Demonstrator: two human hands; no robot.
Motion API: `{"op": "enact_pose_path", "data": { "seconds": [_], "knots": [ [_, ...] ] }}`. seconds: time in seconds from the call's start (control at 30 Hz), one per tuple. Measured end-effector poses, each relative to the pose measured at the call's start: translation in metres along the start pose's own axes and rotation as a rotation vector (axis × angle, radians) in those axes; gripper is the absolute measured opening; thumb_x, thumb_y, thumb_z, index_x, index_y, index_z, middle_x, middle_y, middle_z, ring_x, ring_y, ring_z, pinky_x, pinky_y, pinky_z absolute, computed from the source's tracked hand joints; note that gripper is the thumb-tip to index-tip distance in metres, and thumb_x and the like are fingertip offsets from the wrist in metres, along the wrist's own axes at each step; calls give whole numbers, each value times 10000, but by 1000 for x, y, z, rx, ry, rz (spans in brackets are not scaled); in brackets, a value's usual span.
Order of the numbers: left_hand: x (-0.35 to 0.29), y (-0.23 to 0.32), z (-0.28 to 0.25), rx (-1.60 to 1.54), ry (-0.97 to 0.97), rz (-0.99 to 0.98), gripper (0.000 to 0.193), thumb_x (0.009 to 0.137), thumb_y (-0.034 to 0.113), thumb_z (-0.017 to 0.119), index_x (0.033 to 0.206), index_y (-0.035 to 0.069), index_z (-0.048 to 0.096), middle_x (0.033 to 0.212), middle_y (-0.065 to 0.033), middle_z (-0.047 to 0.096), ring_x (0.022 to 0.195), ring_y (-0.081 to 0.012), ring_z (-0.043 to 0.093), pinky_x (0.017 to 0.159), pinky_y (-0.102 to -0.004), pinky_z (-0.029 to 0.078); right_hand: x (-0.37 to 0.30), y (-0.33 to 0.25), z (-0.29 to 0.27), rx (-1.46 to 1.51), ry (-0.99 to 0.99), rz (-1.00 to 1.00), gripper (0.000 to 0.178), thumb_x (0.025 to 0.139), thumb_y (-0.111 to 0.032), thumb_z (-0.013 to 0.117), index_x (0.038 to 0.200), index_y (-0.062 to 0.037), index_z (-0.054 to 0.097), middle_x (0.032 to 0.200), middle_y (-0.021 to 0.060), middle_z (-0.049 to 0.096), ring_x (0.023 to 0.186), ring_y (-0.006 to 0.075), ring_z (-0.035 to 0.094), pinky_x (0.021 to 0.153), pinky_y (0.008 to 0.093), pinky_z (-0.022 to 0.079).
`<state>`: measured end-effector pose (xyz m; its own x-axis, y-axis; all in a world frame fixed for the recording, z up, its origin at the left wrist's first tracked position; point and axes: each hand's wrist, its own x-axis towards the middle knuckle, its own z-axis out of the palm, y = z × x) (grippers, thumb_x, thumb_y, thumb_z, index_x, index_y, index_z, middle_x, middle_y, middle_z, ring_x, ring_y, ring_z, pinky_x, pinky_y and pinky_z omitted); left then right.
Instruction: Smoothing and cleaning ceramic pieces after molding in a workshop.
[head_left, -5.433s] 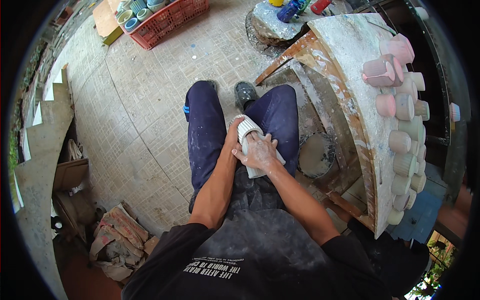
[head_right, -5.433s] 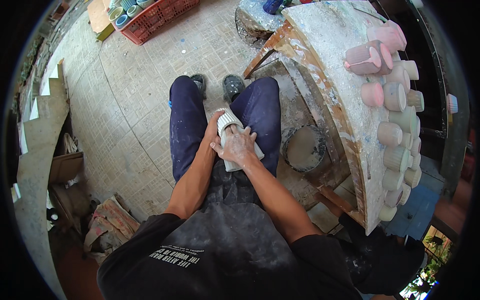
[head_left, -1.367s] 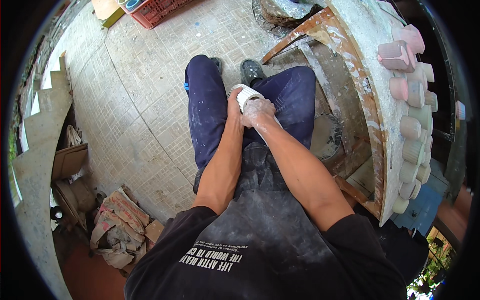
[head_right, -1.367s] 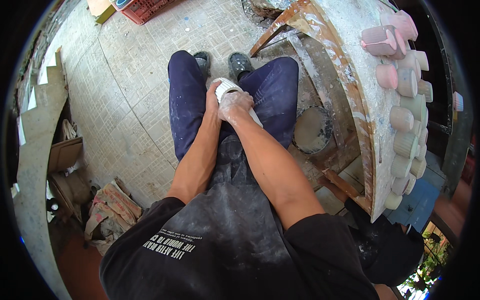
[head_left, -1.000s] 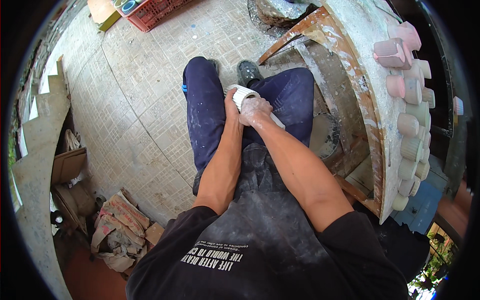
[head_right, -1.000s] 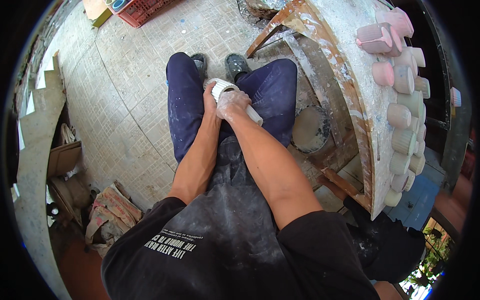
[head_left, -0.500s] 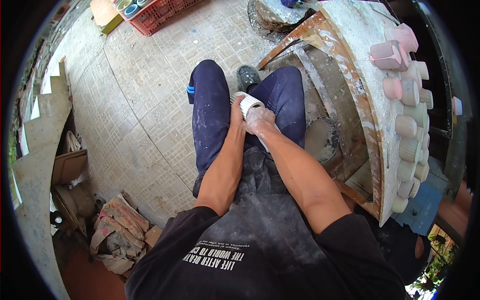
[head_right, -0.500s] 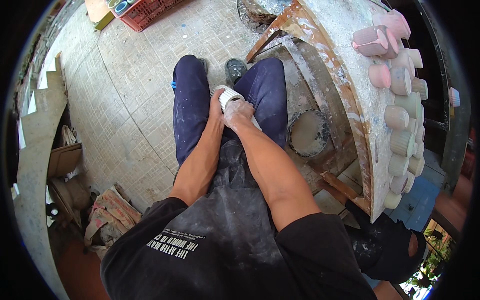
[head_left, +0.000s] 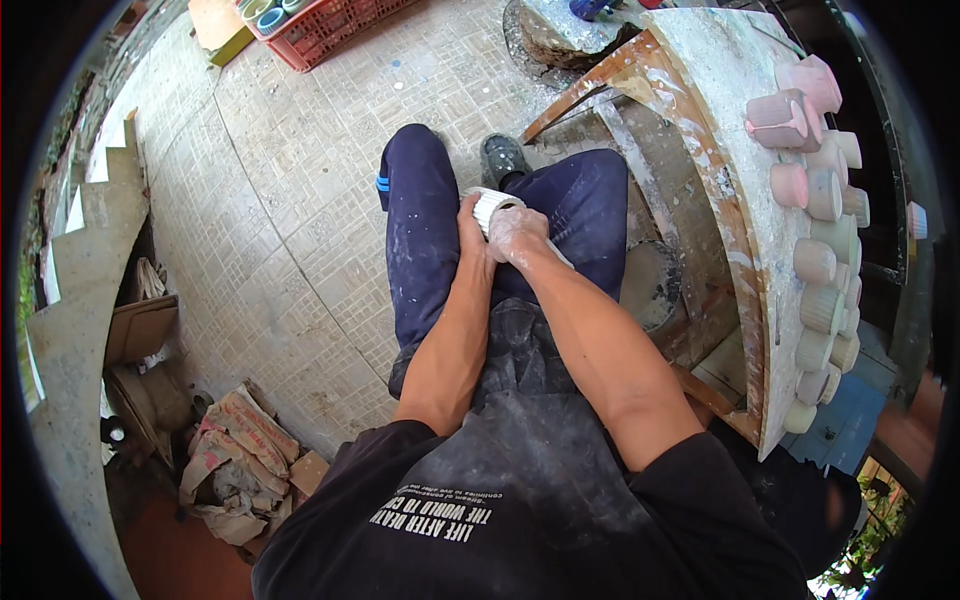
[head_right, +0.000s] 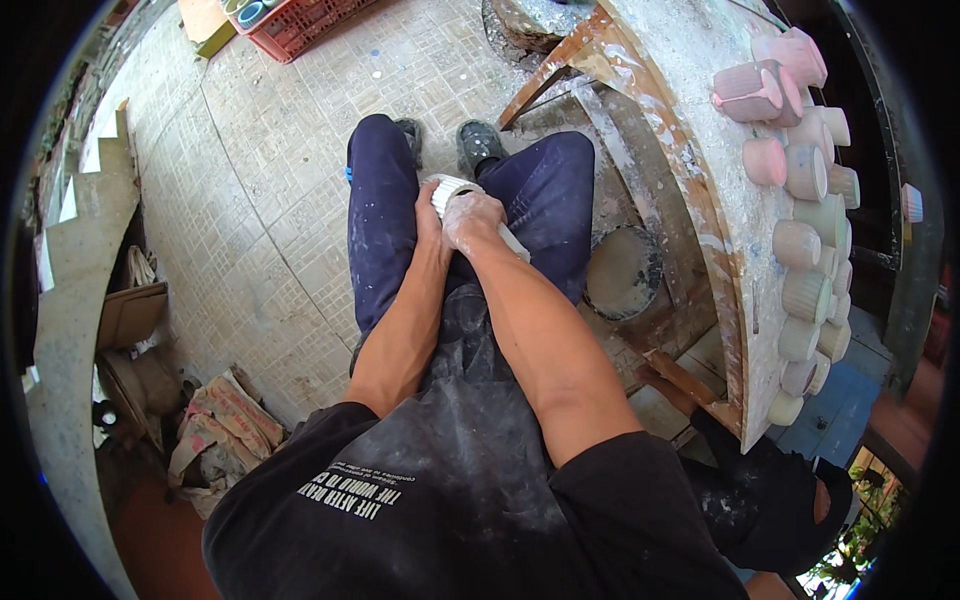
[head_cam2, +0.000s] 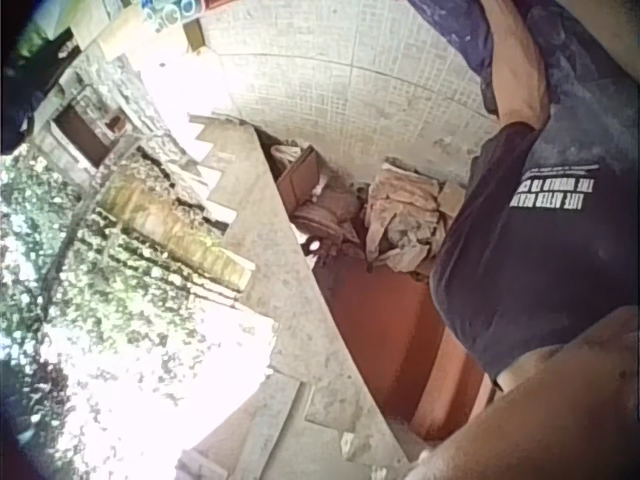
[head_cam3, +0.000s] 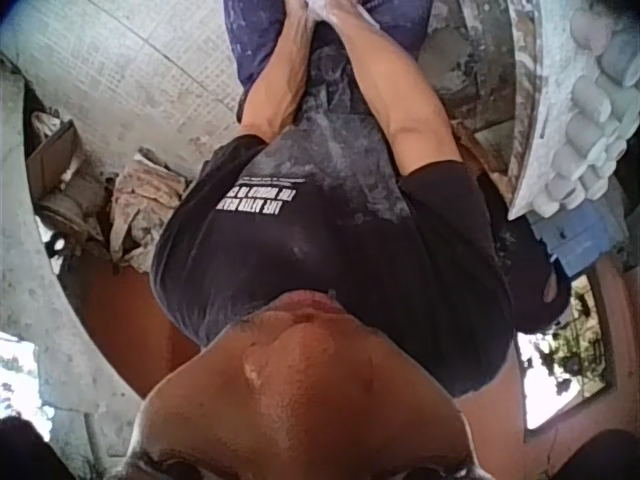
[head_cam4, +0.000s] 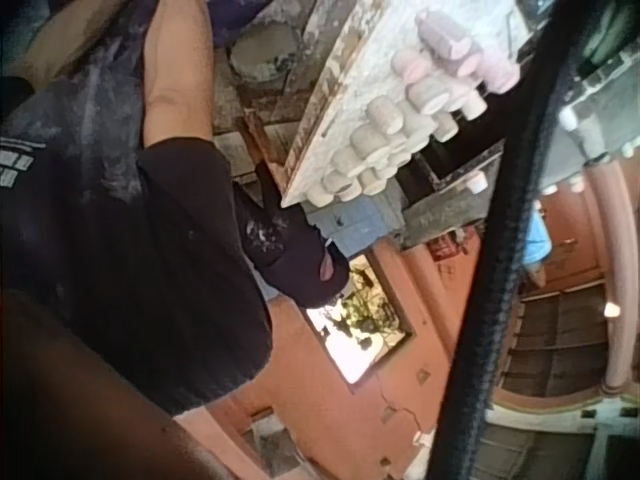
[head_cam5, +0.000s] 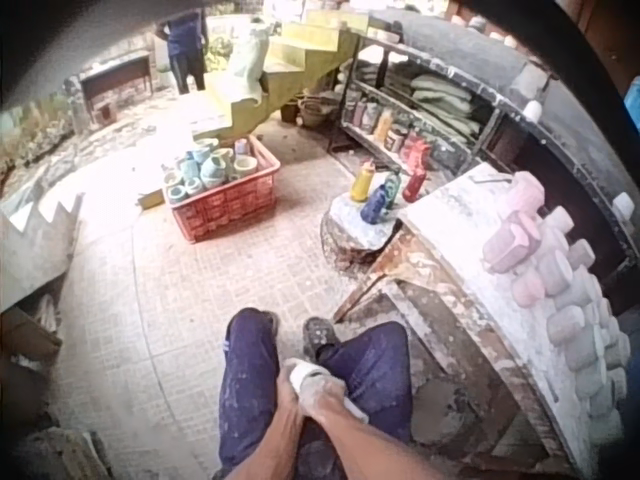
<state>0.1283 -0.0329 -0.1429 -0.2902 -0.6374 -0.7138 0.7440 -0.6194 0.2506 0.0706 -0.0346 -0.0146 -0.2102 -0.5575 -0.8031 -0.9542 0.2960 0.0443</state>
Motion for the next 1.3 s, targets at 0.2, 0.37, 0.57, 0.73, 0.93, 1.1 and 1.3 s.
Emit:
{"op": "enact_pose_path", "data": {
  "seconds": [0.2, 0.37, 0.57, 0.73, 0.93, 1.1, 1.3],
  "knots": [
    [-5, -8, -1, 31, -23, -45, 300, 862, 340, 587, 951, 57, 625, 848, -113, 674, 772, -264, 656, 753, -384, 539, 6, -3, 12, -83, 25, 101, 348, 881, -179, 637, 1223, -125, 671, 1230, 89, 665, 1102, 284, 656, 831, 506, 532],
    [-1, -4, -1, -22, -46, -81, 326, 873, 365, 567, 945, 54, 633, 864, -123, 685, 790, -276, 661, 775, -385, 534, 5, -13, 1, -218, 44, 61, 353, 864, -181, 661, 1212, -124, 680, 1228, 81, 671, 1092, 272, 664, 822, 513, 538],
    [14, -13, -10, -88, -135, -198, 270, 891, 332, 624, 896, 64, 653, 843, -109, 700, 758, -270, 671, 738, -400, 547, 4, -2, -6, -163, 10, -4, 443, 826, -259, 699, 1250, -138, 658, 1268, 71, 652, 1157, 247, 632, 843, 509, 543],
    [11, -30, -12, 2, -36, -252, 208, 832, 247, 661, 852, 40, 652, 818, -137, 689, 747, -309, 665, 761, -424, 554, -23, 18, -6, -126, -77, -63, 584, 824, -413, 668, 1347, -169, 578, 1367, 72, 583, 1279, 242, 542, 988, 401, 497],
    [-6, -15, 6, -14, -44, -382, 240, 771, 290, 653, 852, 64, 637, 817, -137, 679, 737, -330, 653, 756, -456, 555, -39, 32, -4, -64, 56, -178, 444, 772, -286, 662, 1151, -58, 688, 1161, 172, 679, 1099, 312, 648, 936, 404, 515],
    [-8, -2, 9, -49, -23, -528, 229, 775, 298, 655, 848, 82, 641, 800, -130, 673, 739, -332, 650, 751, -478, 555, -55, 35, -4, -86, 120, -267, 336, 757, -214, 646, 1004, 6, 707, 1034, 225, 697, 992, 349, 679, 876, 429, 536],
    [-9, 4, 10, -43, -45, -562, 213, 815, 315, 630, 821, 106, 670, 798, -124, 694, 711, -339, 655, 725, -482, 559, -72, 33, -5, -128, 160, -252, 271, 741, -164, 638, 949, -24, 740, 1006, 195, 714, 966, 316, 697, 851, 400, 549]
  ]
}}
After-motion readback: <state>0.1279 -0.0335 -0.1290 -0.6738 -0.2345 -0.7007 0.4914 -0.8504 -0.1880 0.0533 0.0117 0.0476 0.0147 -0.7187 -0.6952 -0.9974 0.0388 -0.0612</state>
